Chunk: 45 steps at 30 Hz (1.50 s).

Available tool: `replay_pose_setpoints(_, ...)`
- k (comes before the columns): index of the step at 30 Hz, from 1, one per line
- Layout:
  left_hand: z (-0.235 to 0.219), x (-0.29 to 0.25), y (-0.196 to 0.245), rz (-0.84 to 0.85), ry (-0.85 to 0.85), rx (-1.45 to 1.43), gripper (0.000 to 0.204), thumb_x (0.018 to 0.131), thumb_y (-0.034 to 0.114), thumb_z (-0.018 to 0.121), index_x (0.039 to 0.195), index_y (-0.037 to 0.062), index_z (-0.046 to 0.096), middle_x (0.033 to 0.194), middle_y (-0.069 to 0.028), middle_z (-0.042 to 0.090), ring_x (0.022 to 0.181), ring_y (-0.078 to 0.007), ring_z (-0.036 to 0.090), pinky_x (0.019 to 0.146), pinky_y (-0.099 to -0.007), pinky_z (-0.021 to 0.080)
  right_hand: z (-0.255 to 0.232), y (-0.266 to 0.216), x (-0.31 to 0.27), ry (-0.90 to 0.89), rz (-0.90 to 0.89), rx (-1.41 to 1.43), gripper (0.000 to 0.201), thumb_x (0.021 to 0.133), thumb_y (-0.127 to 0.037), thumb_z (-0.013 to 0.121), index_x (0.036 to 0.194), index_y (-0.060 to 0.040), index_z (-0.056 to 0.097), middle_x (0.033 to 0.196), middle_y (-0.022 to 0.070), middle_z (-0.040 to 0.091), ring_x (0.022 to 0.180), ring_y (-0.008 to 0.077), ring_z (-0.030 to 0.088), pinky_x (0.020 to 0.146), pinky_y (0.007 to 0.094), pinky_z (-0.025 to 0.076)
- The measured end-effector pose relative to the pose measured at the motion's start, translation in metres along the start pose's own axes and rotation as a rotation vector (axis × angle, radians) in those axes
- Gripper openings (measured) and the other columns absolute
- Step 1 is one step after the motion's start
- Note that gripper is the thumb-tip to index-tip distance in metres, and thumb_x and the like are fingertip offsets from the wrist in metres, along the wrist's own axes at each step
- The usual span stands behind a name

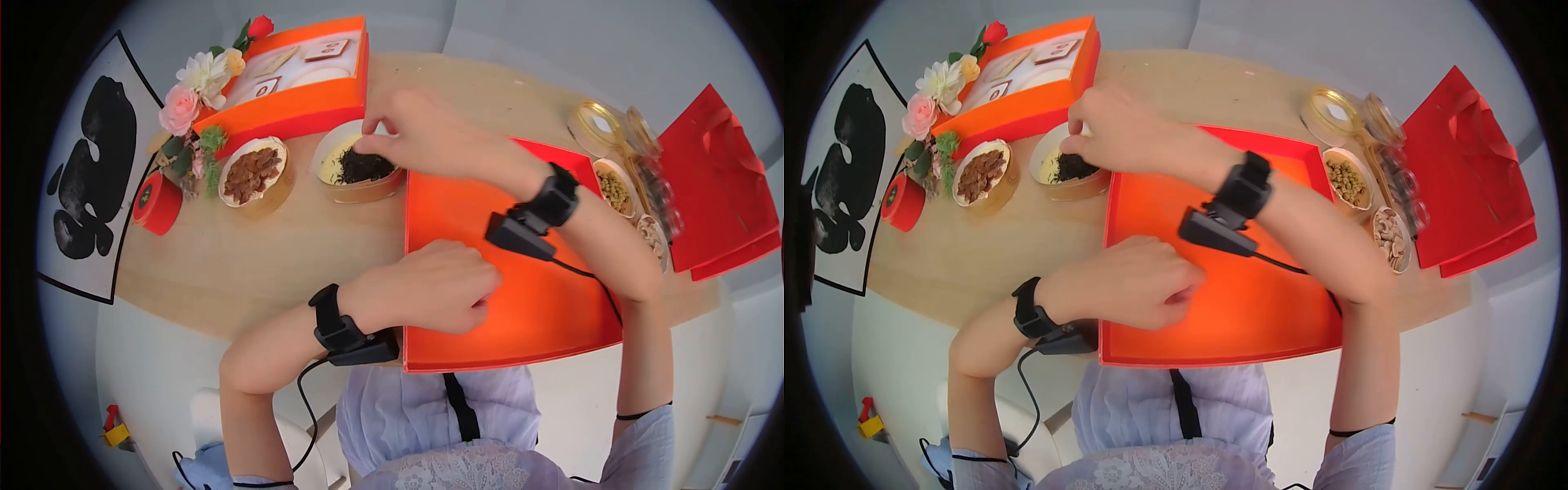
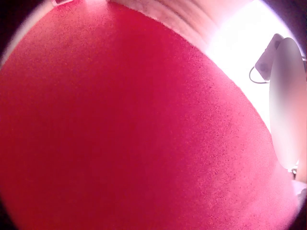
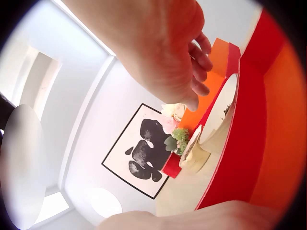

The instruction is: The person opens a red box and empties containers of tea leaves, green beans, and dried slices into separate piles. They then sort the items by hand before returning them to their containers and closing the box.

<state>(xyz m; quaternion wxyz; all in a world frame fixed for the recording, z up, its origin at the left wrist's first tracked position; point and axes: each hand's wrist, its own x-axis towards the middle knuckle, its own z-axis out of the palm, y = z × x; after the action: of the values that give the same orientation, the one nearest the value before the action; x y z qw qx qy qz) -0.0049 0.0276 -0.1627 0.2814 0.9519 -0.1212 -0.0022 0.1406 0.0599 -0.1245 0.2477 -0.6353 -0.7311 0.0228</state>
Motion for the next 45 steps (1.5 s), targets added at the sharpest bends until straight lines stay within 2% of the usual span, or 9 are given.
replay_pose_setpoints(2, 0.003, -0.001, -0.001, -0.008, -0.004, -0.001, 0.012, 0.076, 0.011, 0.061, 0.07, 0.0032, 0.055, 0.061, -0.017, 0.056, 0.062, -0.0394, 0.057, 0.059, -0.0481, 0.043, -0.015, 0.008, -0.018, 0.049, 0.022, 0.148, 0.022, 0.084, -0.02, 0.076, 0.086, 0.0017, 0.073, 0.078, 0.0117, 0.071, 0.085, 0.0284, 0.067, 0.08, 0.0419, 0.053)
replay_pose_setpoints(4, 0.007, -0.001, -0.003, -0.002, 0.035, -0.015, 0.01, 0.076, 0.012, 0.061, 0.072, 0.0035, 0.057, 0.064, -0.0168, 0.058, 0.065, -0.0388, 0.058, 0.062, -0.0479, 0.045, -0.046, 0.02, -0.037, -0.261, 0.199, 0.353, 0.023, 0.084, -0.021, 0.08, 0.092, -0.0009, 0.071, 0.079, 0.0061, 0.066, 0.08, 0.0172, 0.061, 0.069, 0.0331, 0.049)
replay_pose_setpoints(7, 0.007, -0.002, -0.002, 0.017, 0.066, -0.049, 0.009, 0.077, 0.012, 0.061, 0.074, 0.0038, 0.058, 0.067, -0.0161, 0.06, 0.069, -0.0374, 0.06, 0.066, -0.0474, 0.046, -0.07, 0.043, -0.07, -0.533, 0.328, 0.255, 0.023, 0.082, -0.018, 0.082, 0.094, -0.001, 0.07, 0.082, 0.0059, 0.069, 0.078, 0.0163, 0.062, 0.069, 0.0319, 0.049)
replay_pose_setpoints(10, 0.002, -0.002, 0.0, -0.002, 0.001, -0.009, 0.01, 0.078, 0.013, 0.062, 0.075, 0.0041, 0.058, 0.07, -0.0154, 0.061, 0.072, -0.0362, 0.061, 0.068, -0.0468, 0.046, -0.076, 0.051, -0.093, -0.605, 0.354, 0.053, 0.027, 0.079, -0.017, 0.084, 0.093, -0.0001, 0.068, 0.08, 0.0062, 0.069, 0.075, 0.0169, 0.063, 0.068, 0.0317, 0.049)
replay_pose_setpoints(23, 0.001, 0.001, 0.001, -0.012, -0.029, -0.003, 0.01, 0.078, 0.011, 0.063, 0.073, 0.0038, 0.058, 0.065, -0.0153, 0.061, 0.064, -0.0372, 0.061, 0.06, -0.0467, 0.045, -0.055, 0.063, -0.098, -0.481, 0.428, 0.194, 0.023, 0.075, -0.01, 0.084, 0.084, -0.0003, 0.065, 0.075, 0.0054, 0.068, 0.073, 0.0149, 0.062, 0.065, 0.0316, 0.048)
replay_pose_setpoints(29, 0.002, 0.0, -0.001, 0.006, -0.005, -0.019, 0.01, 0.078, 0.011, 0.062, 0.073, 0.0035, 0.058, 0.065, -0.0159, 0.06, 0.064, -0.0373, 0.061, 0.06, -0.047, 0.045, -0.055, 0.064, -0.107, -0.45, 0.303, 0.357, 0.013, 0.079, -0.005, 0.079, 0.087, 0.0016, 0.071, 0.08, 0.0083, 0.072, 0.076, 0.0182, 0.067, 0.069, 0.033, 0.052)
replay_pose_setpoints(35, 0.001, 0.001, 0.001, -0.008, -0.018, 0.005, 0.01, 0.078, 0.011, 0.062, 0.073, 0.0033, 0.058, 0.065, -0.0164, 0.06, 0.065, -0.0379, 0.061, 0.06, -0.0477, 0.045, -0.049, 0.056, -0.118, -0.383, 0.21, 0.209, 0.01, 0.081, -0.003, 0.074, 0.088, 0.0029, 0.07, 0.085, 0.0134, 0.072, 0.082, 0.0242, 0.069, 0.073, 0.036, 0.053)
replay_pose_setpoints(40, 0.002, 0.001, 0.0, -0.015, -0.023, -0.007, 0.011, 0.078, 0.012, 0.062, 0.073, 0.003, 0.057, 0.065, -0.0164, 0.06, 0.065, -0.038, 0.061, 0.06, -0.048, 0.045, -0.039, 0.045, -0.122, -0.256, 0.032, -0.057, 0.006, 0.078, -0.001, 0.063, 0.074, 0.0035, 0.062, 0.084, 0.0184, 0.064, 0.085, 0.0382, 0.062, 0.076, 0.0466, 0.049)
replay_pose_setpoints(45, 0.001, 0.001, 0.0, -0.027, -0.043, 0.005, 0.011, 0.078, 0.012, 0.062, 0.073, 0.0029, 0.057, 0.064, -0.0164, 0.06, 0.065, -0.038, 0.061, 0.06, -0.0476, 0.045, -0.033, 0.052, -0.114, -0.342, -0.088, -0.267, 0.005, 0.072, 0.001, 0.061, 0.07, 0.0039, 0.058, 0.079, 0.0209, 0.061, 0.083, 0.0394, 0.06, 0.071, 0.0484, 0.047)
